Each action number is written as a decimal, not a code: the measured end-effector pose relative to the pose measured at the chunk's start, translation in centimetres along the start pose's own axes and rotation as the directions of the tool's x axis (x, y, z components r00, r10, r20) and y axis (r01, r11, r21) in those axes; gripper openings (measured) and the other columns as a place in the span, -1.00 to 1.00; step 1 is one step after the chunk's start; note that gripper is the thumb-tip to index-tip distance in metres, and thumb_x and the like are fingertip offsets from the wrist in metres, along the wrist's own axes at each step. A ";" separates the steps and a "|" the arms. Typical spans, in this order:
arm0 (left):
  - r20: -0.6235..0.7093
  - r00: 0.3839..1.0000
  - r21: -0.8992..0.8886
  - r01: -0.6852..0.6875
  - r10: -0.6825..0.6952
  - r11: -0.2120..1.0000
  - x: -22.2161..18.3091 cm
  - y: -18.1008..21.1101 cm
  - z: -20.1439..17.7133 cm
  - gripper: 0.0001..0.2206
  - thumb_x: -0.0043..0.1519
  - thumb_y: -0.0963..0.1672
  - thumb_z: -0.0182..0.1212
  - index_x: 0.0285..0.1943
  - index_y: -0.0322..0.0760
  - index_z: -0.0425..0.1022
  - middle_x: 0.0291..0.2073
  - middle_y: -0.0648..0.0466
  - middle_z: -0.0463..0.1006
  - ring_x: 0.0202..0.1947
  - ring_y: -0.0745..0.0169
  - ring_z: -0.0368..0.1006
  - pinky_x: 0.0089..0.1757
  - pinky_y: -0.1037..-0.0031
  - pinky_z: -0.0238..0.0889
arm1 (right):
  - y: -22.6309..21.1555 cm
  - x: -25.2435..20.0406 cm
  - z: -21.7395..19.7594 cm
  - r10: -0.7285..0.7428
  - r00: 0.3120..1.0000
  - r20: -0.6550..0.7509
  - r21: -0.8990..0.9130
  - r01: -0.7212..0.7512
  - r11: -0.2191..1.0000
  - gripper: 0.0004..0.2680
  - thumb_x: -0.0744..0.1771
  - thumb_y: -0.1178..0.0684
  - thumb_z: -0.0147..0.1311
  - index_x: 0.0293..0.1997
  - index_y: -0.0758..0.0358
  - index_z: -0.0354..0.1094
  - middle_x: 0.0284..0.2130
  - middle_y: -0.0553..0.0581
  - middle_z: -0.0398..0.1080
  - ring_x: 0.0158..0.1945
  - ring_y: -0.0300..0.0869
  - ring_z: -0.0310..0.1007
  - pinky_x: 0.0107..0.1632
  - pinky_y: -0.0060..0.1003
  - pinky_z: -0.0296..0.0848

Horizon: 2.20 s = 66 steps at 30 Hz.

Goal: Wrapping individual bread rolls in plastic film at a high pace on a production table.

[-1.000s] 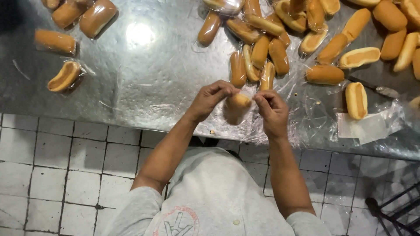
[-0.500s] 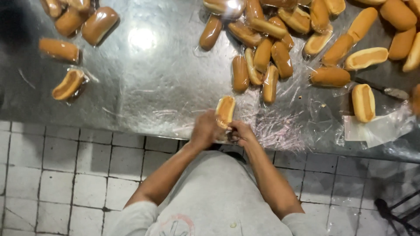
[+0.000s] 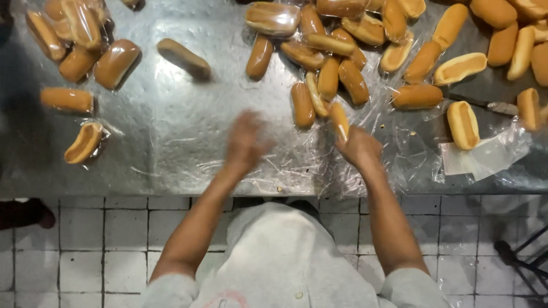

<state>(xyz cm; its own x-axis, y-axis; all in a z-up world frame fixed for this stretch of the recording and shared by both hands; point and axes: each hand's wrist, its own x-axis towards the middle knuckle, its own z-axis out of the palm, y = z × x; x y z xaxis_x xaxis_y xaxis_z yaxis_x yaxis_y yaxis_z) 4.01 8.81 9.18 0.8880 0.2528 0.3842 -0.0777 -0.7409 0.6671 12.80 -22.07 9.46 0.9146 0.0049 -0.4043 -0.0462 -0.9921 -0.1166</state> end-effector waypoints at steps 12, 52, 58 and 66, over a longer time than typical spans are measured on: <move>0.740 0.663 -0.645 0.653 0.112 0.397 0.9 5.9 3.2 -0.41 -0.15 -0.20 0.68 0.06 -0.24 0.48 -0.19 0.01 0.68 -0.23 0.26 0.59 -0.21 0.48 0.47 | -1.1 -7.8 -7.7 -0.408 0.830 -0.381 0.865 0.475 0.159 -0.48 0.26 -0.08 0.27 0.33 0.31 0.20 0.19 0.25 0.33 -0.23 -0.27 0.28 -0.22 -0.44 0.29; 0.606 0.781 -0.795 0.588 0.153 0.150 -3.6 6.4 0.6 -0.62 0.22 -0.28 0.34 0.21 -0.41 0.40 -0.10 0.00 0.56 -0.06 0.27 0.51 -0.04 0.42 0.43 | -3.5 -10.6 -6.6 -0.539 0.736 -0.408 0.800 0.573 0.177 -0.90 0.31 0.23 0.29 -0.16 0.38 0.50 -0.22 0.20 0.48 -0.33 -0.30 0.37 -0.29 -0.44 0.36; 0.412 0.892 -0.883 0.341 0.187 0.323 -1.7 8.3 0.3 -0.59 0.16 -0.25 0.44 0.19 -0.37 0.45 0.09 -0.10 0.50 0.20 0.06 0.37 0.21 0.21 0.21 | -3.9 -11.3 -6.6 -0.506 0.760 -0.407 0.857 0.509 0.074 -0.74 0.33 0.33 0.19 0.14 0.41 0.33 -0.33 0.16 0.48 -0.32 -0.33 0.35 -0.24 -0.45 0.39; 0.201 0.961 -0.910 0.112 0.189 0.399 -0.6 9.1 0.2 -0.88 0.12 -0.32 0.43 -0.22 -0.41 0.63 -0.24 -0.08 0.63 0.00 -0.03 0.55 0.08 0.22 0.34 | -2.3 -11.2 -8.0 -0.524 0.722 -0.453 0.739 0.633 0.232 -0.91 0.31 0.35 0.23 -0.15 0.42 0.54 -0.38 0.26 0.51 -0.39 -0.26 0.41 -0.36 -0.35 0.40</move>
<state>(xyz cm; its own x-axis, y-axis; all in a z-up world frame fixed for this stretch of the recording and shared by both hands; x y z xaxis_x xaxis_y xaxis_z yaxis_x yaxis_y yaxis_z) 2.89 1.80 14.84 0.9300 -0.0218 0.3669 -0.3441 0.2995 0.8899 5.86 -20.84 21.53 0.8661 0.4662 0.1804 0.2710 -0.1347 -0.9531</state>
